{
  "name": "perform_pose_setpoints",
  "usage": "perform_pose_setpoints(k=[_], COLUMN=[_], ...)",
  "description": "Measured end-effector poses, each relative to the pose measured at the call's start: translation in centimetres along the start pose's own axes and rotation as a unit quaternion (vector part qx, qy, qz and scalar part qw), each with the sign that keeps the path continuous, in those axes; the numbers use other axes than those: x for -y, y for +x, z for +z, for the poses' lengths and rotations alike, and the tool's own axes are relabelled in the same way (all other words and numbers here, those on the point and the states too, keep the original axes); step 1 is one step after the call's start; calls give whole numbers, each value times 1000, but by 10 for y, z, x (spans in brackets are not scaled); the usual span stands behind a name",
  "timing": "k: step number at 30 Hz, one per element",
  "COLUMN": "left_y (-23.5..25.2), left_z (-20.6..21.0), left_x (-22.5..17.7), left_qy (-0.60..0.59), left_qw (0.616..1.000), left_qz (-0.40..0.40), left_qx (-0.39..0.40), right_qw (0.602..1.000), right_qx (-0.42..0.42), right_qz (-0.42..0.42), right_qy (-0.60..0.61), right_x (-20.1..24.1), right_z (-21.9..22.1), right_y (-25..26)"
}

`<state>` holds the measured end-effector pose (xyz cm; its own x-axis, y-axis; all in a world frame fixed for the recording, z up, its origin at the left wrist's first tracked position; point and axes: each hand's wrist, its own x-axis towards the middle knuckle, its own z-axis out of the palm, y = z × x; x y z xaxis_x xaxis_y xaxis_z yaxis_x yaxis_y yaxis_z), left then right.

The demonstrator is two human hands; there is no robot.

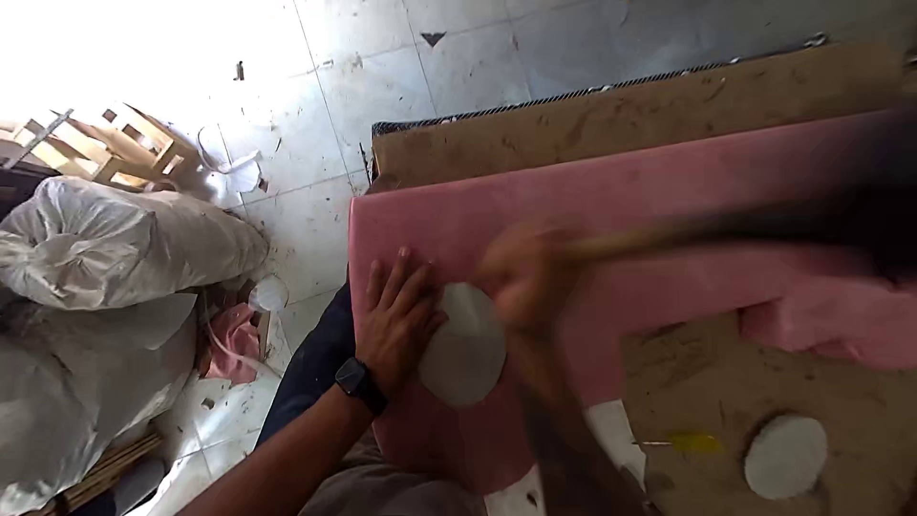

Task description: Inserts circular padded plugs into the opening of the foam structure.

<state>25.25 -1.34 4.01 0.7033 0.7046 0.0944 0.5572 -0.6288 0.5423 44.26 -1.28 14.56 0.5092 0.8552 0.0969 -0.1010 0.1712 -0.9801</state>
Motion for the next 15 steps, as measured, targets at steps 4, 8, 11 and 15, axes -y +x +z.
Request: perform_pose_setpoints(k=[4, 8, 11, 15], left_y=[-5, -7, 5, 12], left_z=[-1, 1, 5, 3], left_x=[-3, -1, 2, 5], left_qy=[-9, 0, 1, -8], left_qw=[1000, 1000, 1000, 1000], left_qz=[6, 1, 4, 13], left_qx=[1, 15, -2, -8], right_qw=[999, 999, 999, 1000], right_qx=[-11, -32, -31, 6], right_qz=[37, -30, -12, -24], right_qy=[25, 8, 24, 12], right_x=[7, 41, -28, 35], right_z=[-3, 3, 5, 7], right_y=[2, 34, 19, 58])
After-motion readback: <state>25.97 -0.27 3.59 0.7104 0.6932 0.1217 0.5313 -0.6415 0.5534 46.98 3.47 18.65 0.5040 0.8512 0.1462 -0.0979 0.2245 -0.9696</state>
